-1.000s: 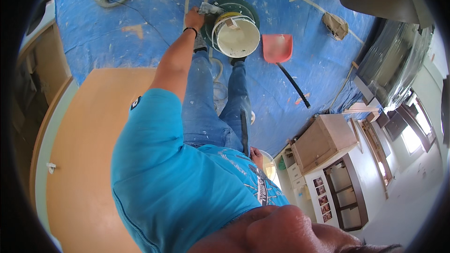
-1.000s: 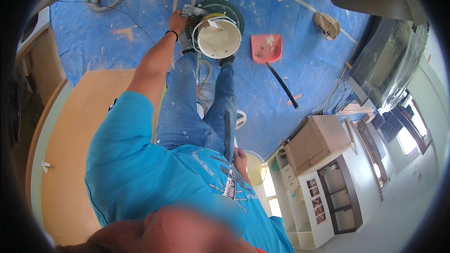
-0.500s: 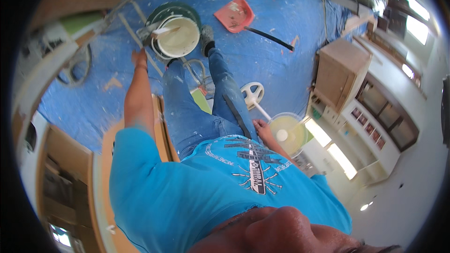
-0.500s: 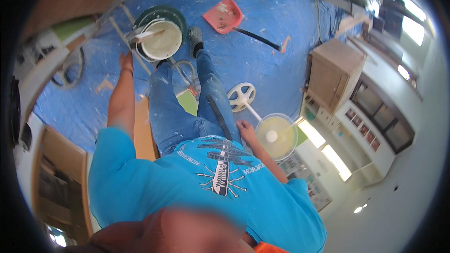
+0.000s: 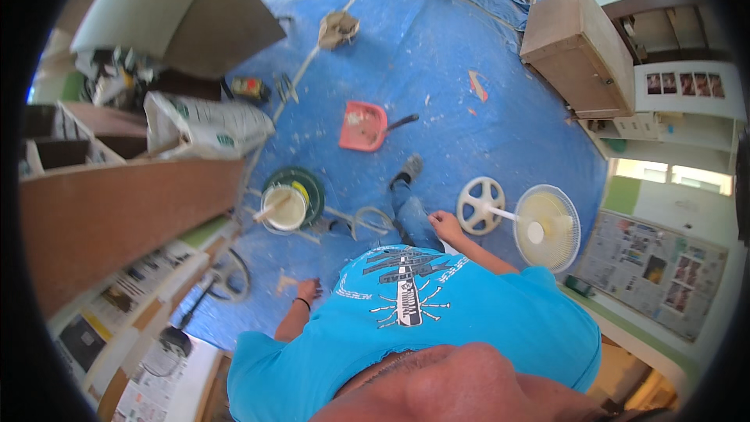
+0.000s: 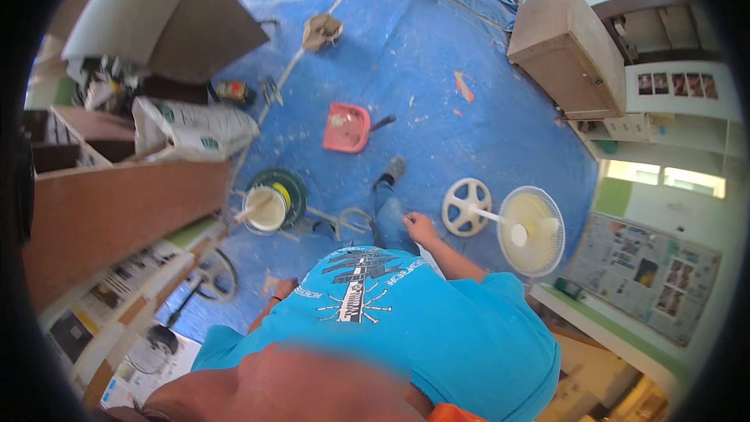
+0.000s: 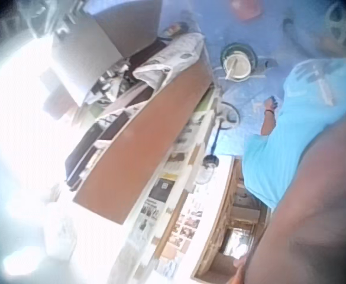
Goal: The person applies plaster to a vertical wooden surface using a putty knife and a hawk. They repeatedly scoop plaster from a bucket, spread it onto the wood, and smooth the surface. Another person is visible in the background moving materials.
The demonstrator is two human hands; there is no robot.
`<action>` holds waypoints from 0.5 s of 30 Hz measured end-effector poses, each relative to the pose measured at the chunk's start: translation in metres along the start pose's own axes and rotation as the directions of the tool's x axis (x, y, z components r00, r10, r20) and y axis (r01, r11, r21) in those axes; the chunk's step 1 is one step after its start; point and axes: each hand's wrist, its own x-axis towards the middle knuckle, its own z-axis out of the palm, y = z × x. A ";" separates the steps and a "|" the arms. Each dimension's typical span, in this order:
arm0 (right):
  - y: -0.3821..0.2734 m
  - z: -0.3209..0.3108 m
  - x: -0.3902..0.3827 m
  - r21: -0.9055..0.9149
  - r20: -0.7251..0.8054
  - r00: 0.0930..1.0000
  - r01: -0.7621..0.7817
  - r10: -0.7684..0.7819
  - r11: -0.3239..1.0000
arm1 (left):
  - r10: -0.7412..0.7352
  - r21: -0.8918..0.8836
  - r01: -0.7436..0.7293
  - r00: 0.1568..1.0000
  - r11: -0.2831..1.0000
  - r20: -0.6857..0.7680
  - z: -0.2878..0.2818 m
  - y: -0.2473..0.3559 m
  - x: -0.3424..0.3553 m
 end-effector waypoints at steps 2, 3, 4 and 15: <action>0.019 -0.021 0.025 0.126 0.039 0.999 -0.017 0.012 0.992 | -0.138 -0.215 0.118 0.987 0.970 -0.085 -0.013 0.051 0.002; 0.028 -0.035 0.040 0.214 0.070 0.998 -0.014 -0.001 0.977 | 0.043 0.128 -0.025 0.989 0.991 -0.144 -0.023 0.078 0.010; 0.037 -0.053 0.054 0.275 0.108 0.992 -0.088 0.060 0.957 | 0.141 0.476 -0.063 0.981 0.877 -0.131 -0.033 0.106 0.022; 0.098 -0.293 0.146 0.533 -0.188 0.982 0.123 -0.025 0.837 | 0.110 -0.241 -0.159 0.972 0.957 -0.206 -0.141 0.548 0.243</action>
